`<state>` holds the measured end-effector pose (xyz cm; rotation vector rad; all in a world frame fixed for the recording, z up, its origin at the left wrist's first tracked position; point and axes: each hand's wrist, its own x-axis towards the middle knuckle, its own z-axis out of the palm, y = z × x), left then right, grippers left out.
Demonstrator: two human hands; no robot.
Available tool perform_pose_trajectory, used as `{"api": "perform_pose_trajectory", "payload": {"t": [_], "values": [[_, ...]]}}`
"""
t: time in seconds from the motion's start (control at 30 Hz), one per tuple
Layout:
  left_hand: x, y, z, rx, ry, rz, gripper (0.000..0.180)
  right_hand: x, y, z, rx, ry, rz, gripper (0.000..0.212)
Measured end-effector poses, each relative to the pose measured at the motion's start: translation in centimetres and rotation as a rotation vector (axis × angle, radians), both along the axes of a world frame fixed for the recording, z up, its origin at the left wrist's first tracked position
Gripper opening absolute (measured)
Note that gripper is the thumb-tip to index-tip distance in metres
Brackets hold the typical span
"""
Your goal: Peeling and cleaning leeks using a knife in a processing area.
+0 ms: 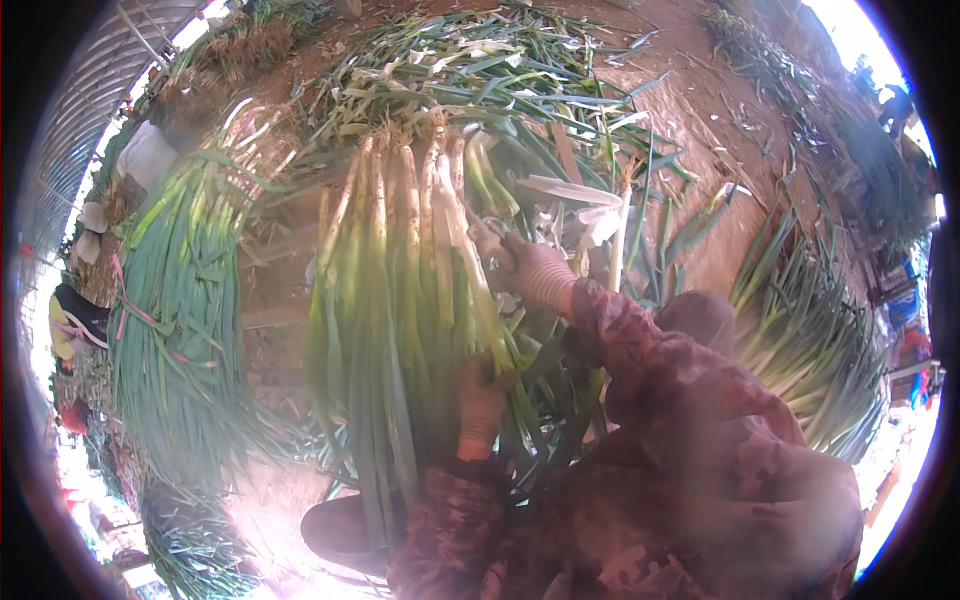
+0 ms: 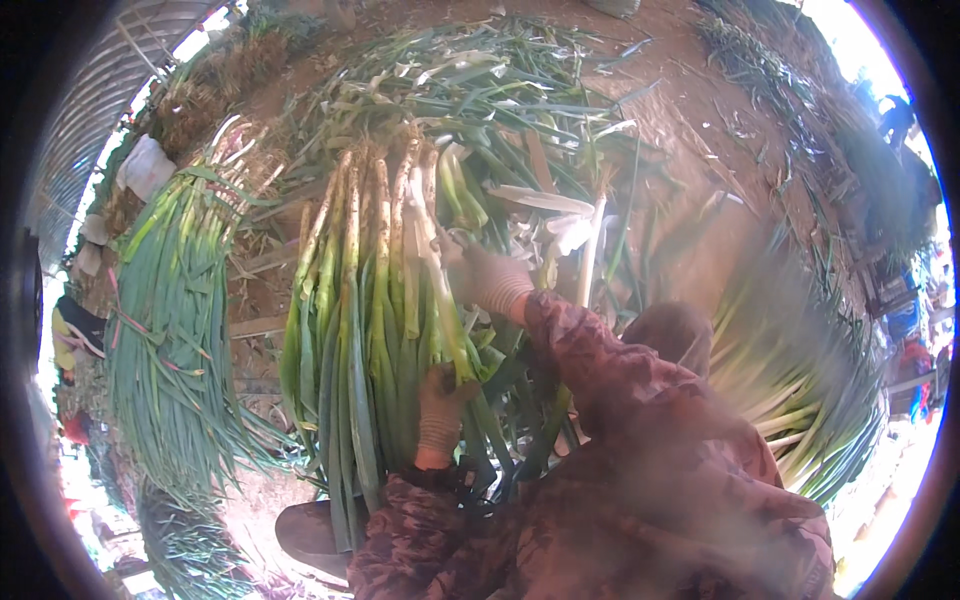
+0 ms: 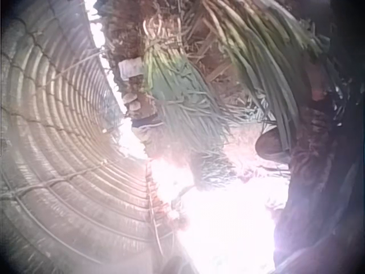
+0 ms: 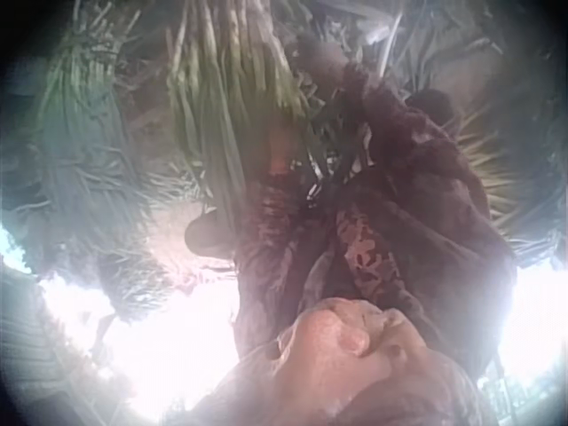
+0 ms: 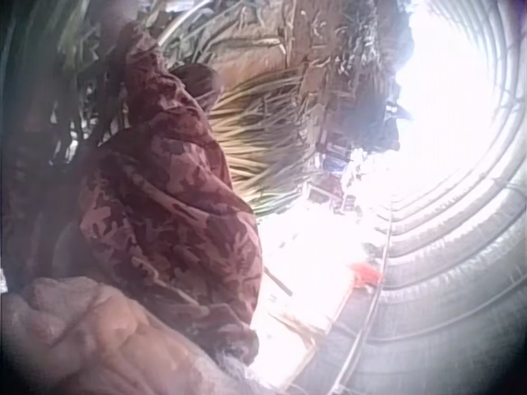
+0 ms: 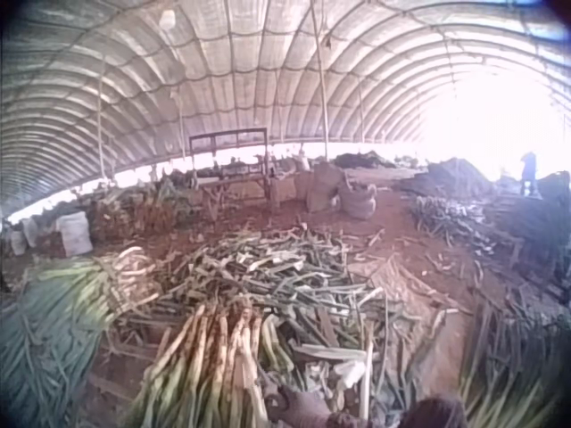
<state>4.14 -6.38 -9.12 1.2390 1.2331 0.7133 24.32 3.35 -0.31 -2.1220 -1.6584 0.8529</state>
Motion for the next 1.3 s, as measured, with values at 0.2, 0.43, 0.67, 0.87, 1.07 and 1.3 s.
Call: {"api": "perform_pose_trajectory", "payload": {"t": [0.2,0.43,0.67,0.87,1.07,1.3], "values": [[1.4,-1.2,-2.5,0.162,-0.040,0.066,0.040,1.4,-4.0,-1.7,0.149,0.066,0.107,0.057],[4.5,-2.7,-0.4,0.381,0.470,-0.045,0.045,3.1,-9.6,-0.8,-0.003,0.150,-0.069,0.064],[6.9,-5.3,0.8,0.368,0.538,-0.045,0.036,4.3,-10.8,-0.9,0.024,0.160,-0.129,0.075],[7.1,-5.5,0.0,0.527,0.523,-0.055,0.031,3.8,-10.5,-0.6,-0.113,0.163,-0.098,0.074],[10.1,-7.1,0.5,0.470,0.752,-0.336,0.030,5.1,-8.7,-0.3,0.080,0.191,-0.052,0.057],[9.2,-8.6,1.2,0.586,0.572,-0.571,0.020,2.1,-7.4,-2.4,0.008,0.044,0.063,0.072]]}}
